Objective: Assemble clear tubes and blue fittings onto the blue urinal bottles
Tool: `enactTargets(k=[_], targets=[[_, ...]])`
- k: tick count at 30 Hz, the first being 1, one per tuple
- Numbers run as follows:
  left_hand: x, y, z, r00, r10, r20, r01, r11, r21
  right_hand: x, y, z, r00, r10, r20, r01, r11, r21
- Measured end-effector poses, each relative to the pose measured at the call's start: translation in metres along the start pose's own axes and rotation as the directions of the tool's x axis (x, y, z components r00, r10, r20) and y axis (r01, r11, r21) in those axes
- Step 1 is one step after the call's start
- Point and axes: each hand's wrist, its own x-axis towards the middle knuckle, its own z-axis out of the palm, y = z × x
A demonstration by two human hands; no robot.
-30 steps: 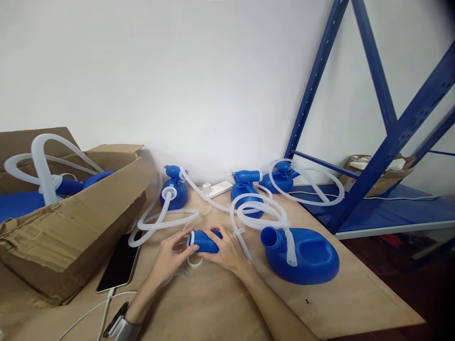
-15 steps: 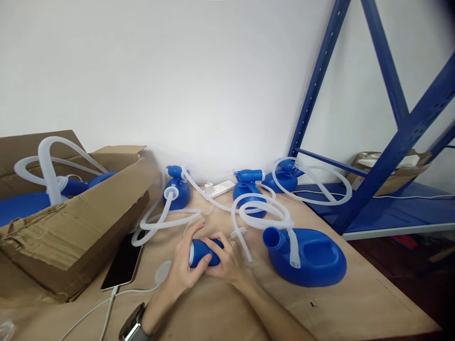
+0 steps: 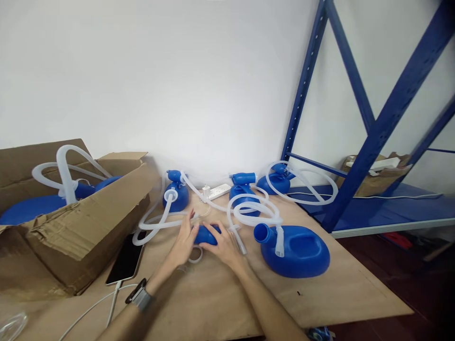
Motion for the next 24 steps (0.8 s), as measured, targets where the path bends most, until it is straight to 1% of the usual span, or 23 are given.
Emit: enactTargets(k=[1, 2, 3, 5, 6, 8, 10, 11, 13, 14, 16, 18, 19, 20, 21, 22, 23, 24], targets=[[-0.002, -0.003, 0.0, 1.0, -0.007, -0.027, 0.008, 0.999, 0.036, 0.001, 0.002, -0.001, 1.0, 0.01, 0.018, -0.009, 0.998, -0.067], [-0.005, -0.006, -0.002, 0.999, 0.017, -0.042, -0.014, 0.997, 0.081, 0.002, 0.005, -0.001, 0.999, 0.021, 0.025, -0.018, 0.991, -0.129], [-0.008, -0.008, -0.003, 0.998, 0.055, -0.039, -0.05, 0.991, 0.126, 0.002, 0.007, -0.002, 0.999, 0.032, 0.024, -0.027, 0.984, -0.178], [-0.017, -0.013, -0.006, 0.994, 0.105, 0.011, -0.105, 0.974, 0.199, 0.003, 0.01, -0.002, 0.999, 0.042, 0.021, -0.036, 0.971, -0.235], [-0.021, -0.016, -0.007, 0.992, 0.109, 0.055, -0.119, 0.965, 0.233, 0.003, 0.01, -0.002, 0.999, 0.038, 0.024, -0.031, 0.968, -0.249], [-0.029, -0.024, -0.006, 0.978, 0.097, 0.184, -0.152, 0.939, 0.31, 0.002, 0.005, -0.005, 0.998, 0.017, 0.052, -0.002, 0.963, -0.268], [-0.035, -0.033, -0.002, 0.948, 0.073, 0.311, -0.194, 0.905, 0.378, -0.003, -0.006, -0.016, 0.995, -0.009, 0.1, 0.036, 0.963, -0.267], [-0.037, -0.036, 0.0, 0.931, 0.059, 0.359, -0.211, 0.891, 0.401, -0.009, -0.014, -0.025, 0.991, -0.024, 0.13, 0.056, 0.968, -0.245], [-0.038, -0.038, 0.001, 0.904, 0.039, 0.425, -0.24, 0.87, 0.43, -0.027, -0.032, -0.054, 0.978, -0.062, 0.198, 0.093, 0.984, -0.15], [-0.038, -0.036, 0.0, 0.894, 0.036, 0.447, -0.254, 0.863, 0.437, -0.039, -0.04, -0.073, 0.966, -0.09, 0.244, 0.11, 0.991, -0.07], [-0.036, -0.025, -0.005, 0.879, 0.04, 0.475, -0.276, 0.856, 0.438, -0.068, -0.051, -0.118, 0.946, -0.112, 0.303, 0.078, 0.99, 0.121], [-0.033, -0.005, -0.01, 0.878, 0.069, 0.474, -0.284, 0.872, 0.4, -0.093, -0.047, -0.165, 0.924, -0.131, 0.36, 0.015, 0.951, 0.309], [-0.031, 0.007, -0.011, 0.883, 0.094, 0.459, -0.283, 0.888, 0.362, -0.102, -0.037, -0.186, 0.926, -0.122, 0.356, -0.015, 0.934, 0.357], [-0.027, 0.021, -0.01, 0.891, 0.127, 0.435, -0.279, 0.91, 0.307, -0.108, -0.024, -0.204, 0.955, -0.077, 0.286, -0.03, 0.936, 0.351], [-0.023, 0.035, -0.006, 0.899, 0.157, 0.408, -0.272, 0.932, 0.241, -0.11, -0.006, -0.219, 0.991, 0.028, 0.133, -0.066, 0.955, 0.291], [-0.018, 0.049, 0.0, 0.909, 0.18, 0.375, -0.26, 0.949, 0.176, -0.11, 0.015, -0.229, 0.99, 0.142, -0.018, -0.136, 0.973, 0.184], [-0.012, 0.062, 0.01, 0.922, 0.193, 0.336, -0.245, 0.962, 0.118, -0.108, 0.037, -0.235, 0.965, 0.225, -0.133, -0.219, 0.974, 0.061], [-0.006, 0.073, 0.022, 0.93, 0.205, 0.304, -0.237, 0.969, 0.071, -0.106, 0.059, -0.236, 0.949, 0.26, -0.18, -0.273, 0.961, -0.051]])
